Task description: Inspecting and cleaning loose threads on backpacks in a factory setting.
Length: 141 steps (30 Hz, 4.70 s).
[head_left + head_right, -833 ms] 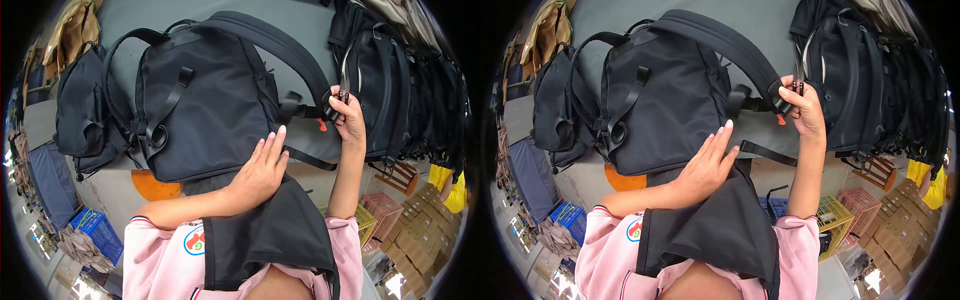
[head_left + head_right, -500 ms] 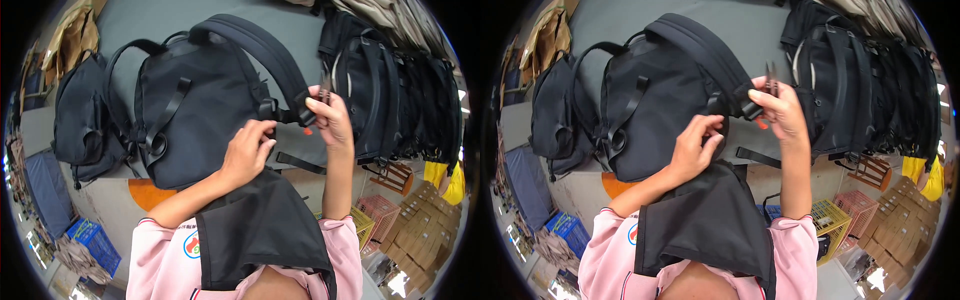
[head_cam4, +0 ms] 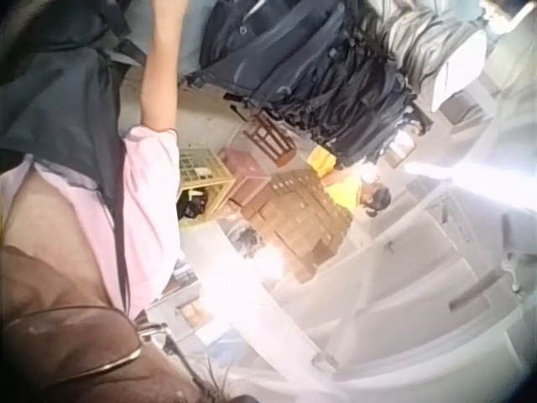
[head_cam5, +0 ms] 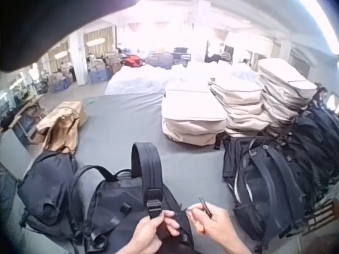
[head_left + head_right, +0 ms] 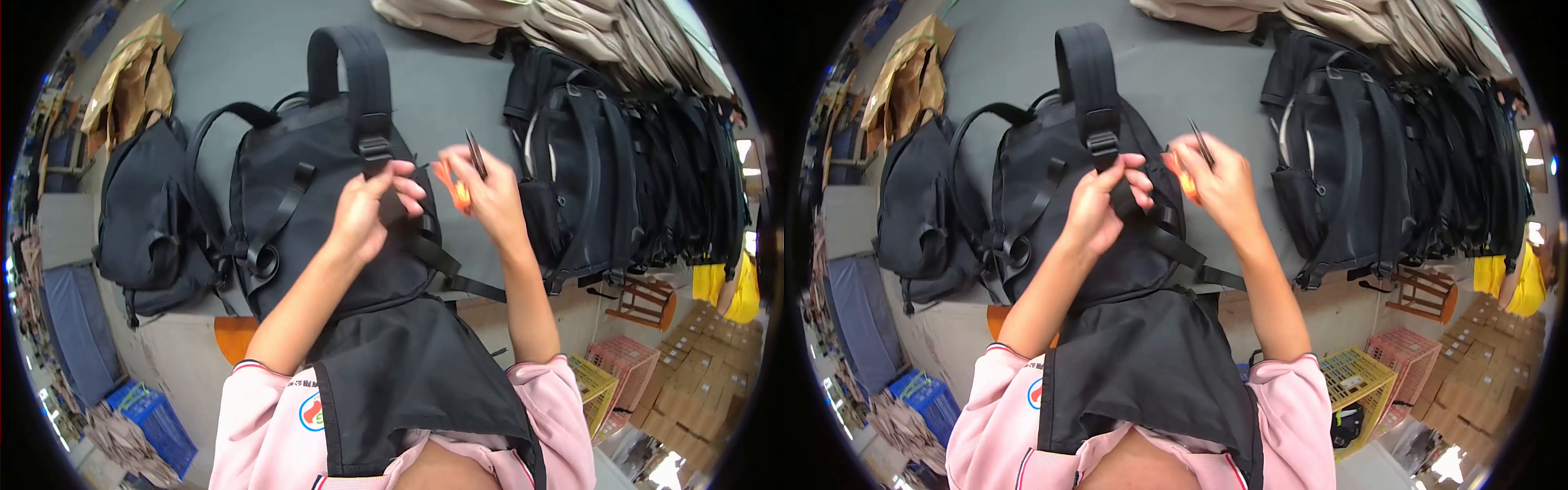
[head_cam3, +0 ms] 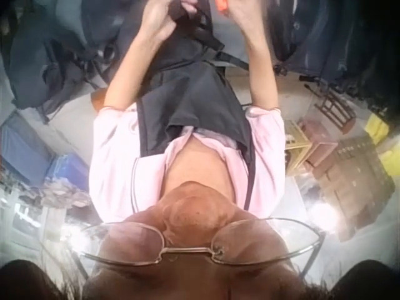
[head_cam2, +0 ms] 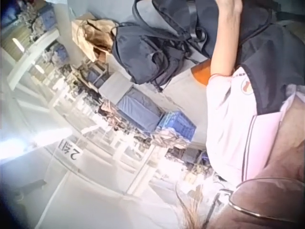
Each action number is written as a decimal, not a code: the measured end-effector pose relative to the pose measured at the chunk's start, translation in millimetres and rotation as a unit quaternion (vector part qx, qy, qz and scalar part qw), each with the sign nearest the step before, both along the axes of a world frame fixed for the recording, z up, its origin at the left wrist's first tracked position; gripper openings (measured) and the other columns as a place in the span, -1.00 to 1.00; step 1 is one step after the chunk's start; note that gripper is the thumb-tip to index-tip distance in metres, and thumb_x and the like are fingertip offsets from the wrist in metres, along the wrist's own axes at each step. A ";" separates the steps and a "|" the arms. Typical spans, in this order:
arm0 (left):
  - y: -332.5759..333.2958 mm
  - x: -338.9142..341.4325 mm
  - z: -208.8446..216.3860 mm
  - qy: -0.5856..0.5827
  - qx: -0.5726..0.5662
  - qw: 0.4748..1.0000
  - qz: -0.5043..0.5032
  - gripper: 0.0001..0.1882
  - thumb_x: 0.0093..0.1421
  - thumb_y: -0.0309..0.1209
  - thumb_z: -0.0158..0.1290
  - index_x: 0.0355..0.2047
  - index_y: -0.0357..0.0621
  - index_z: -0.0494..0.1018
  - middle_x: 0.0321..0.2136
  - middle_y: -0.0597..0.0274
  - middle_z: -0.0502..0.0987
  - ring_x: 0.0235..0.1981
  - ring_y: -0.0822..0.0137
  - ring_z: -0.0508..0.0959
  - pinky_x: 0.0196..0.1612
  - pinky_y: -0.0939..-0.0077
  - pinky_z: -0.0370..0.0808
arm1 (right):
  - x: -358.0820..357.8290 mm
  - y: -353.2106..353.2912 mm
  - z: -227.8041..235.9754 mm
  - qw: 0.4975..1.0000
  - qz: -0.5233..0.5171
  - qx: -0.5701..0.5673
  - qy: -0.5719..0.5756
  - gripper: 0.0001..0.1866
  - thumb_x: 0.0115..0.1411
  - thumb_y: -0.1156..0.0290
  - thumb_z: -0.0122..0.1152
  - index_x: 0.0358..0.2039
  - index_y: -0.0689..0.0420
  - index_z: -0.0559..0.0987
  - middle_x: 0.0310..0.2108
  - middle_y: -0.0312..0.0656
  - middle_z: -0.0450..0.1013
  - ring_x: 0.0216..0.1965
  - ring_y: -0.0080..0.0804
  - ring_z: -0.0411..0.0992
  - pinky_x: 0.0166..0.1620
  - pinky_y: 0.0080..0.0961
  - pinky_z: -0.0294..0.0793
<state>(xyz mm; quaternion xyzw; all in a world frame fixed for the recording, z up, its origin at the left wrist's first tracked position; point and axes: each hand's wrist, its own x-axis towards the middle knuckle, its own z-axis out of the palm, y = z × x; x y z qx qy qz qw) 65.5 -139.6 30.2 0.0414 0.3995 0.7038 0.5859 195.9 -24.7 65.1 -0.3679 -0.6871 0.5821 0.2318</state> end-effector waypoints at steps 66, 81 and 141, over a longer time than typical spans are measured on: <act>-33.2 19.4 16.8 0.033 -0.028 0.986 -0.162 -0.78 0.20 -0.47 0.02 -0.16 -0.31 0.41 -0.33 0.04 0.56 -0.35 0.31 0.61 -0.30 0.57 0.57 | 52.8 -81.8 -3.1 0.951 -0.043 0.290 -0.096 -0.74 0.03 0.48 0.23 -0.22 0.14 0.49 -0.38 -0.17 0.36 -0.50 -0.29 0.43 -0.43 -0.45 0.42; -41.8 30.9 17.6 0.013 -0.025 0.984 -0.175 -0.82 0.17 -0.51 0.03 -0.21 -0.31 0.41 -0.32 0.06 0.55 -0.35 0.28 0.61 -0.32 0.59 0.56 | 59.5 -91.6 -3.0 0.957 -0.068 0.266 -0.097 -0.81 -0.01 0.59 0.22 -0.32 0.17 0.53 -0.47 -0.17 0.35 -0.54 -0.26 0.41 -0.44 -0.44 0.41; -10.6 71.4 54.6 0.253 0.056 0.955 -0.141 -0.60 0.07 -0.66 0.08 -0.05 -0.23 0.34 -0.25 0.31 0.47 -0.27 0.56 0.46 -0.16 0.68 0.41 | 98.5 -85.7 18.0 0.966 -0.160 0.200 -0.019 -0.75 -0.02 0.56 0.26 -0.27 0.21 0.49 -0.38 -0.20 0.33 -0.47 -0.49 0.39 -0.42 -0.62 0.39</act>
